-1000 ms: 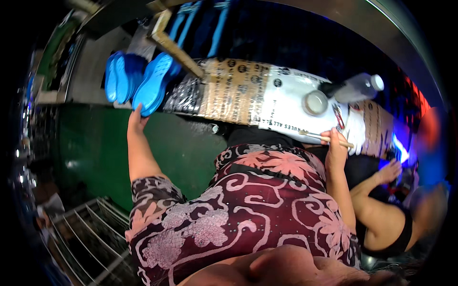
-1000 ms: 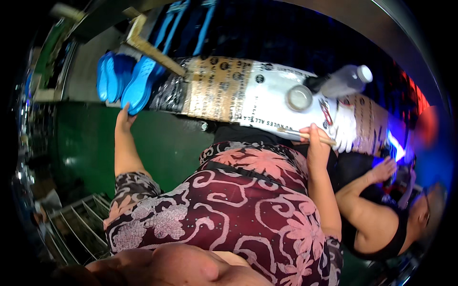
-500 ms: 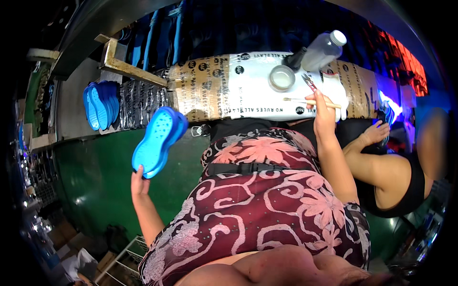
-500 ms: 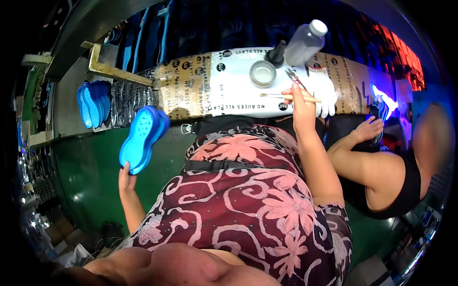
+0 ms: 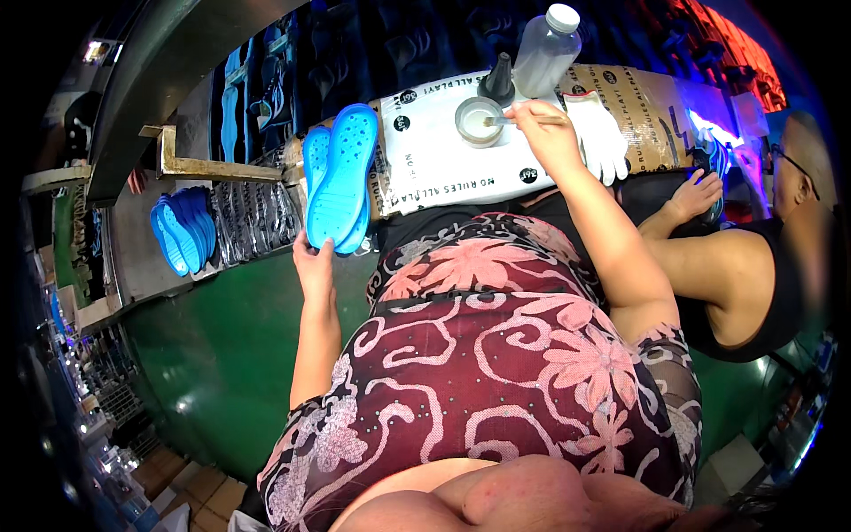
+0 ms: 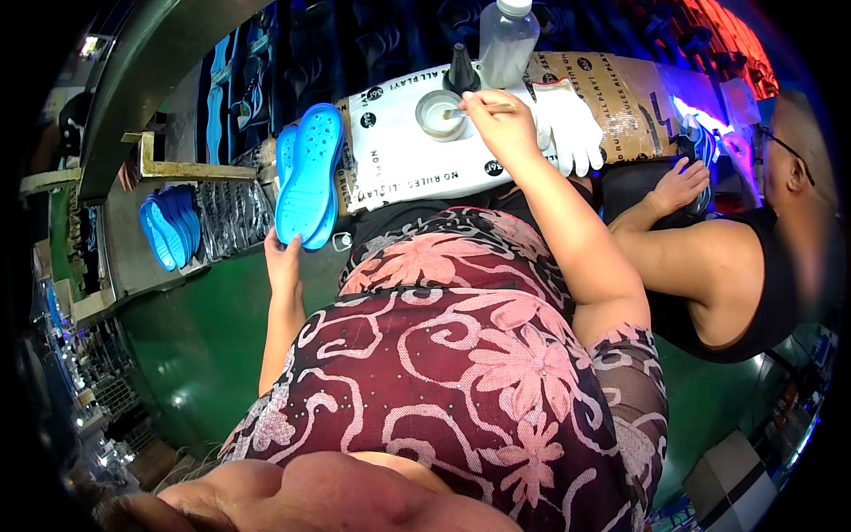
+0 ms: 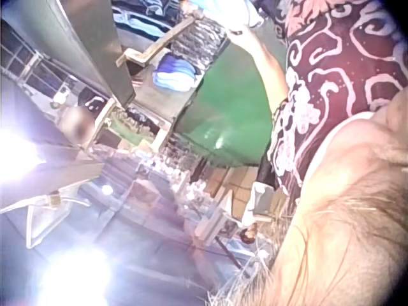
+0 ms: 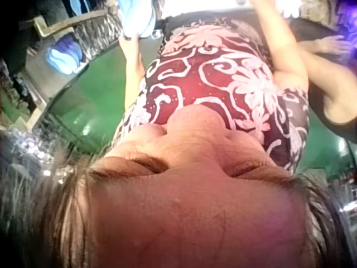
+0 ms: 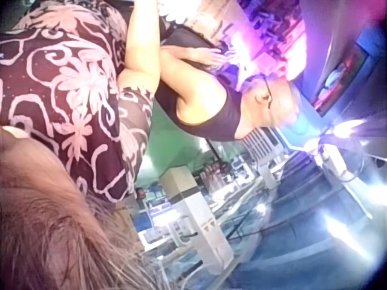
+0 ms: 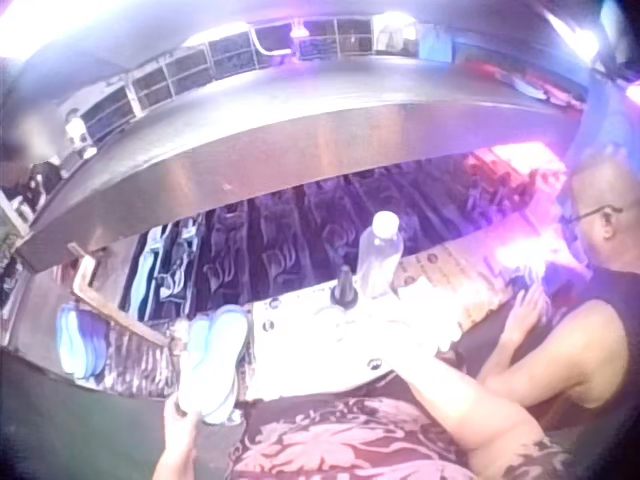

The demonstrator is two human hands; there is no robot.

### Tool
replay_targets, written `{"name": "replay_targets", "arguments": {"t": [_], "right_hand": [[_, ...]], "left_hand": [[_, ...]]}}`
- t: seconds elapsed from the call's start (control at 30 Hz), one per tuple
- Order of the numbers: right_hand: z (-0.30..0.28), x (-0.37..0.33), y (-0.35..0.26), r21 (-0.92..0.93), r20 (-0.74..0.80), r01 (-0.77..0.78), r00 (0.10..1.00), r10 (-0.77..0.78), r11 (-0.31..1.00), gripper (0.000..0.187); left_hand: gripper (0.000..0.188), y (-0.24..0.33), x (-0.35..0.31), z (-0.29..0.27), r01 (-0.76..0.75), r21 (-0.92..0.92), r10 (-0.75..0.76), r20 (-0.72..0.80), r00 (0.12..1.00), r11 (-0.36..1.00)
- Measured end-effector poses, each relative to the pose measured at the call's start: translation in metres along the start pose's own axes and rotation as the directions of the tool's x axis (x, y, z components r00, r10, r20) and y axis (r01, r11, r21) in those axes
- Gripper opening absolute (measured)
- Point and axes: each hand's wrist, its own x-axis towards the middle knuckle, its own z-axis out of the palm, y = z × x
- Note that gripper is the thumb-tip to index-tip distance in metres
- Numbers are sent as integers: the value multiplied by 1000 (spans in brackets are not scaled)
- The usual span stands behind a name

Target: The person applies adhesive to the edges of blue footwear soles using a small brush after dipping it into a container of liquid.

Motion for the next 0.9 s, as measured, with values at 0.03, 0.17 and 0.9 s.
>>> {"name": "replay_targets", "arguments": {"t": [0.03,0.17,0.9], "right_hand": [[6,4,5,-45,0,51,999,-51,998,23],[16,15,4,-251,62,200,980,-191,947,20],[18,15,7,-406,30,291,952,-305,866,19]], "left_hand": [[54,6,2,0,2,30,-4,39,999,1000],[39,20,17,0,28,2,-28,140,990,1000],[57,108,-39,52,309,-360,-16,629,777,880]]}}
